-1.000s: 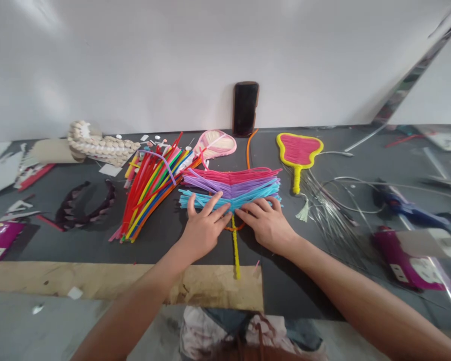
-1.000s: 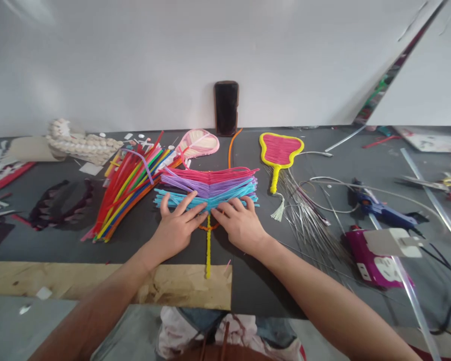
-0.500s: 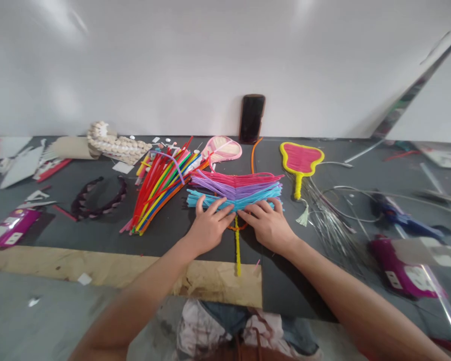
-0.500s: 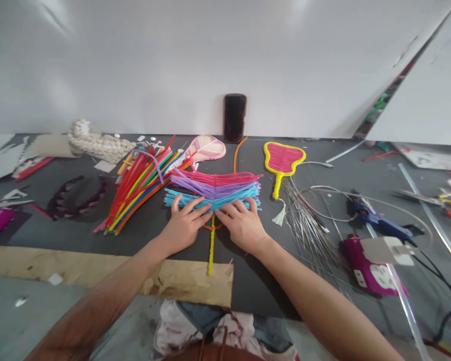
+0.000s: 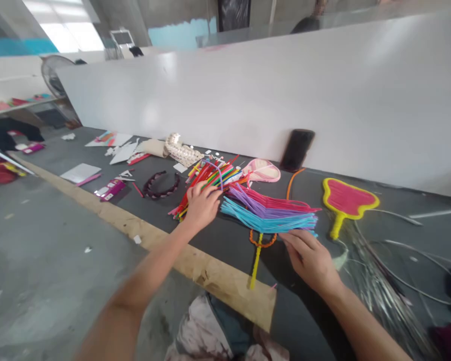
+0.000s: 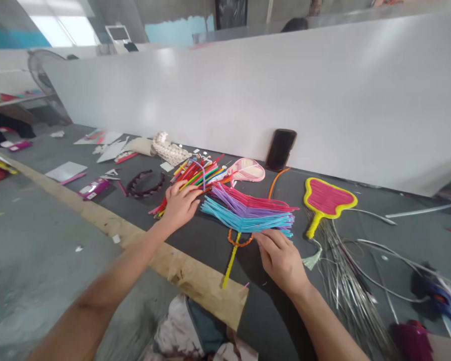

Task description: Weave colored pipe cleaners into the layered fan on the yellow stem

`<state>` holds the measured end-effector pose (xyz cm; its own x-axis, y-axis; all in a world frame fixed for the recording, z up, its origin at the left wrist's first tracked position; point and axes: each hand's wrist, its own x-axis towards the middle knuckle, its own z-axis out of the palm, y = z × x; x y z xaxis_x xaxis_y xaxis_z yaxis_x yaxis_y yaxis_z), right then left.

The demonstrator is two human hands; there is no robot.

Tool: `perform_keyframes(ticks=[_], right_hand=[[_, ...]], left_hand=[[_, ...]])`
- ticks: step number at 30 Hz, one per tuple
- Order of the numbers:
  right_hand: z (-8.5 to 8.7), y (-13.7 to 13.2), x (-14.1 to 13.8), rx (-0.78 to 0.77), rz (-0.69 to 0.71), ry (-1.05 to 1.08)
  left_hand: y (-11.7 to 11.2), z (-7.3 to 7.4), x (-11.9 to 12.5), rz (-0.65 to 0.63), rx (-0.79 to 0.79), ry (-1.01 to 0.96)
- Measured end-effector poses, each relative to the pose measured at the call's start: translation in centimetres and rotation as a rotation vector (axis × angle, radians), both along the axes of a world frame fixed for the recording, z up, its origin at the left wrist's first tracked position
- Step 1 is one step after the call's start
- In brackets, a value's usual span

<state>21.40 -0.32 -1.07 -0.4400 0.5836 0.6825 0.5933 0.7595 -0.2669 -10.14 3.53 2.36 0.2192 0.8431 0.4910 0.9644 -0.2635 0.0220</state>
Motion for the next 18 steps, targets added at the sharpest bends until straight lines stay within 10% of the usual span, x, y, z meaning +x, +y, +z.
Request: perform_keyframes(ticks=[6, 18], right_hand=[[-0.1, -0.2, -0.6, 0.01, 0.047, 0.001], [0.2, 0.0, -0.2, 0.025, 0.023, 0.011]], left_hand=[[2.8, 0.5, -2.9, 0.107, -0.197, 0.033], [9.5, 1.0, 0.0, 0.183, -0.321, -0.108]])
